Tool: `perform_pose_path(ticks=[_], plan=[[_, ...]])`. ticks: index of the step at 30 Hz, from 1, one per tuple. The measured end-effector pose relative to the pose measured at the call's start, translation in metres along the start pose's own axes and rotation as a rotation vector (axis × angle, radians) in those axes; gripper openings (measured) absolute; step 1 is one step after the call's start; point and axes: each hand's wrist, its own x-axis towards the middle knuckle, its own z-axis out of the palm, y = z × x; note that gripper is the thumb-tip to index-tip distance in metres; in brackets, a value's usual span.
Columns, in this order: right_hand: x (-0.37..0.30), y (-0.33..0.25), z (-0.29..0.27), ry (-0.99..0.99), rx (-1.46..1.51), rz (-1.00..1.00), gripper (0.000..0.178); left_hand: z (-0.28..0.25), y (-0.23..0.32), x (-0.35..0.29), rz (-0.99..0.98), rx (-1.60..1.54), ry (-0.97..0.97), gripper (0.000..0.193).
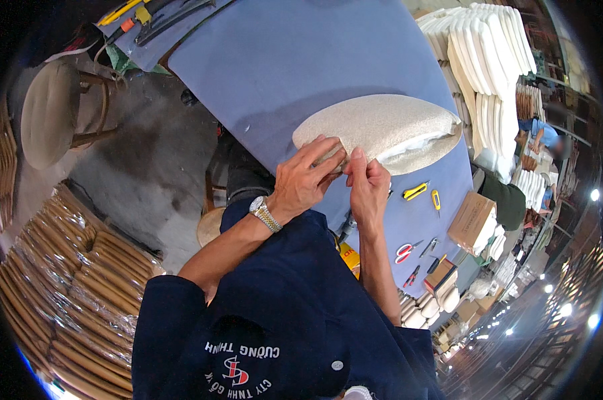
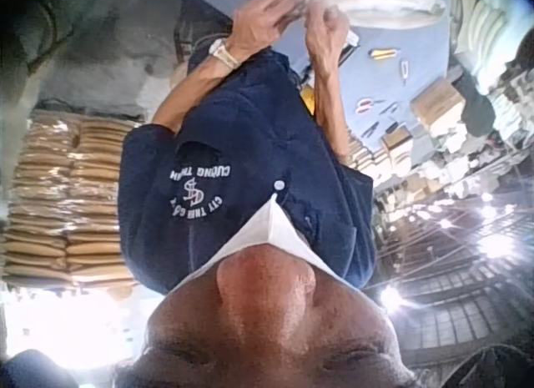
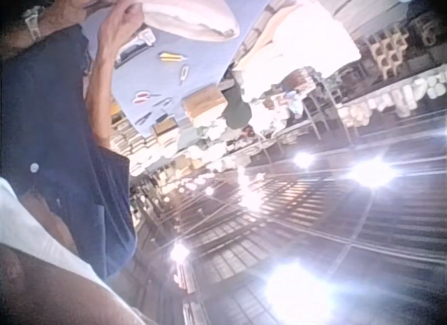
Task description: The person assembles a cushion by wrapping fabric around a foam insert, securing it with a staple gun, and trimming excess fabric with a utility knife. The person repeats this process for multiple cushions at a workbench in a factory setting.
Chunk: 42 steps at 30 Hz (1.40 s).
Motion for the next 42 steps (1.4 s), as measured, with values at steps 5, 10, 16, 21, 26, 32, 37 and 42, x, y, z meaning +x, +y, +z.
perform_pose_path(ticks=[5,10,16,21,26,32,37,42], plan=[[-0.005,-0.009,-0.004,-0.031,-0.126,0.003,0.049,-0.002,0.0,0.0,-0.16,-0.206,0.015,0.069],[-0.003,-0.001,-0.006,-0.076,-0.153,-0.096,0.048,-0.008,-0.003,0.005,-0.112,-0.12,-0.076,0.084],[-0.003,0.009,-0.009,-0.106,-0.026,-0.046,0.046,-0.012,-0.005,0.007,-0.07,-0.075,-0.123,0.075],[-0.009,0.0,-0.004,0.024,0.085,0.048,0.045,-0.003,-0.009,0.001,-0.026,-0.053,-0.096,0.064],[-0.008,-0.009,-0.015,-0.042,-0.017,0.226,0.05,0.0,-0.005,-0.005,0.034,-0.031,-0.139,0.063],[-0.016,0.01,-0.015,0.001,0.073,0.209,0.053,0.011,-0.009,-0.02,-0.082,-0.168,-0.081,0.056],[-0.015,0.012,-0.014,-0.028,0.111,0.171,0.052,0.015,-0.009,-0.019,0.073,-0.049,-0.021,0.051],[-0.019,0.012,-0.014,-0.044,0.09,0.145,0.054,0.013,-0.002,-0.017,0.077,-0.014,-0.042,0.045]])
